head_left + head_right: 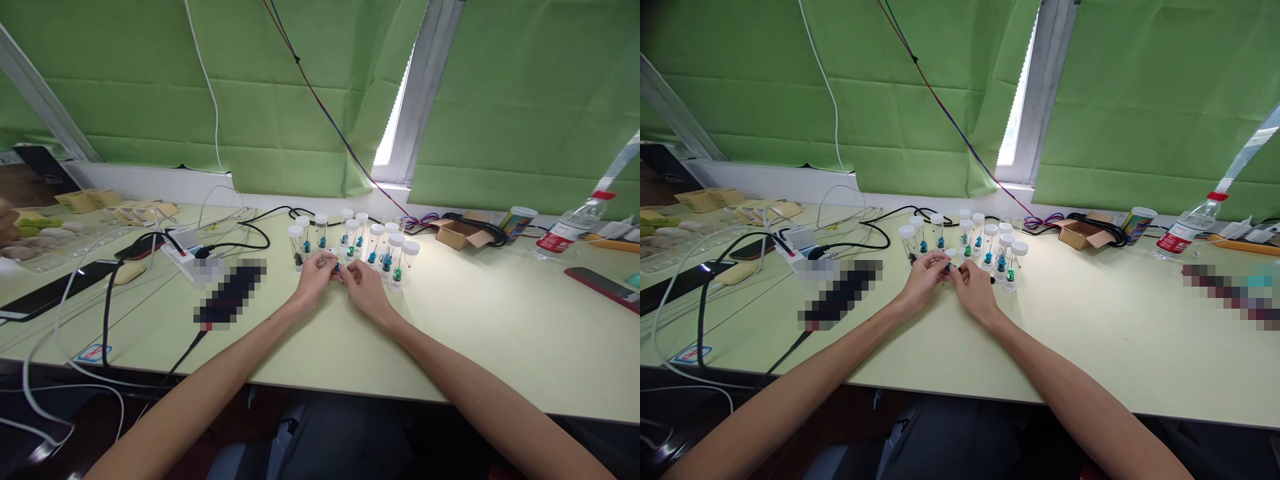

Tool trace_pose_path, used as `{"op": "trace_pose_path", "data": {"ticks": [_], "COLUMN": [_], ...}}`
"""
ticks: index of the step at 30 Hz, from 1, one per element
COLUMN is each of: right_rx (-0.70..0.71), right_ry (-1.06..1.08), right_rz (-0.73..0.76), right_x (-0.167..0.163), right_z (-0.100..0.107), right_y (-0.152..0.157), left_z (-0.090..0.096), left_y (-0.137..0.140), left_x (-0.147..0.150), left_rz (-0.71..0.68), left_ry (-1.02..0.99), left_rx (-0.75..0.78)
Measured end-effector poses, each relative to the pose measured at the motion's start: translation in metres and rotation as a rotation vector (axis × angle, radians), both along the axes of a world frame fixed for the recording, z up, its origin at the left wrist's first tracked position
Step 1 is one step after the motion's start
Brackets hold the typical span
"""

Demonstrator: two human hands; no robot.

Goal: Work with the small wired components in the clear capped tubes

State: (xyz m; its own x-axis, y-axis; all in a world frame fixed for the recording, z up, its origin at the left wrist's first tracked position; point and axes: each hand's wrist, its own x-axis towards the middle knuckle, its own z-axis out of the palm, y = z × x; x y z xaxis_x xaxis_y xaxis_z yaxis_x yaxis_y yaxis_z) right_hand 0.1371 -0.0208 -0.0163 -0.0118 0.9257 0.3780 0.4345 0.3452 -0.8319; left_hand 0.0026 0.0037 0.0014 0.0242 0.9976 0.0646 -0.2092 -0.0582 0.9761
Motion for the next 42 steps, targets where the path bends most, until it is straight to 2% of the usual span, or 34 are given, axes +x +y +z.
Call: {"op": "trace_pose_path", "data": {"ticks": [42], "right_rx": [-0.027], "right_ry": [-0.029], "right_rz": [0.000], "right_x": [0.0000], "right_z": [0.0030], "right_y": [-0.0016], "left_z": [0.0028], "left_y": [-0.0028], "left_x": [0.0008], "left_rz": [-0.060], "left_ry": [0.023], "left_rx": [-0.015]}}
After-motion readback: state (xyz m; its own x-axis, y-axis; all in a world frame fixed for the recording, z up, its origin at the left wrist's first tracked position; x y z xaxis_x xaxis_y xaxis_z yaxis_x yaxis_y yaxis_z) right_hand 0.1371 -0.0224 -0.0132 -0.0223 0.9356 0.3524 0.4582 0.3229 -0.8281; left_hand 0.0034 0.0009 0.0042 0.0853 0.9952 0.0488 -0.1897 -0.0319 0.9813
